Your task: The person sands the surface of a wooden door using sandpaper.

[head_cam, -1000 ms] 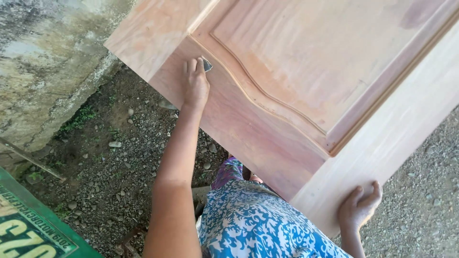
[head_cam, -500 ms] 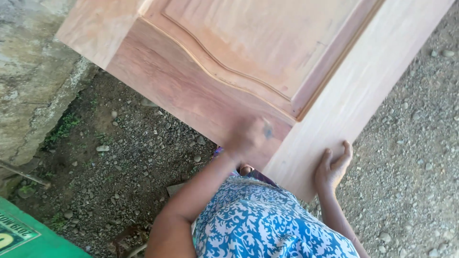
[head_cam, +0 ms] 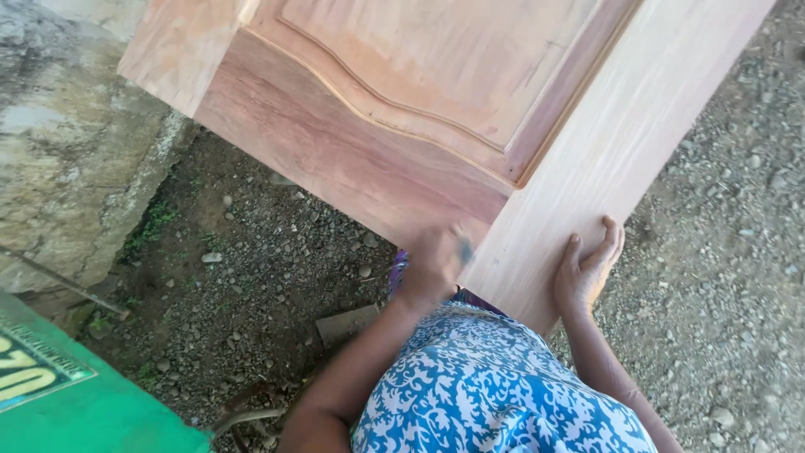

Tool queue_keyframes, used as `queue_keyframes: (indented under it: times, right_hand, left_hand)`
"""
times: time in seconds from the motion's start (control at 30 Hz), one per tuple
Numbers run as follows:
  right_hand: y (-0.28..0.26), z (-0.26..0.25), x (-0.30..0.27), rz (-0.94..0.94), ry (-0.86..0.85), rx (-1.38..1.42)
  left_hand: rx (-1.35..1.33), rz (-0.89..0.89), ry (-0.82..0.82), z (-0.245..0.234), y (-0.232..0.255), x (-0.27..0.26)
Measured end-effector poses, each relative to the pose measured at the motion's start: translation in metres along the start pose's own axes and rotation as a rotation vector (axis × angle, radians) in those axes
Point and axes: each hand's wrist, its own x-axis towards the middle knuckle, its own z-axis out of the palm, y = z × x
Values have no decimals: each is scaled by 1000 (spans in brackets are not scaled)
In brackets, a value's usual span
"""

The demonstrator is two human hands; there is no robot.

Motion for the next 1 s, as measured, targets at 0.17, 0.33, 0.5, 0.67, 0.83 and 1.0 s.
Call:
queue_keyframes:
  times: [0.17,0.33,0.5,0.67,0.83,1.0]
  right_hand:
    - [2,0,1,-41,-35,19]
    - [4,-1,1,-34,-59,10]
    - [6,-1,2,-29,-67,18]
    - [6,-2,2,-68,-70,37]
    - [12,1,2,-97,-49,57]
    - [15,-3,3,-121,-31,22]
  left_hand:
    - [128,289,-94,-21,-7,-23]
    - [485,-176,97,-45,-103,-24]
    - [269,-16,-7,-29,-14,-30]
    - [195,120,-123,-35,-27,-42]
    - [424,-200,188,-45,-127,-29]
    - [-43,-504,106,-38,-38,-43]
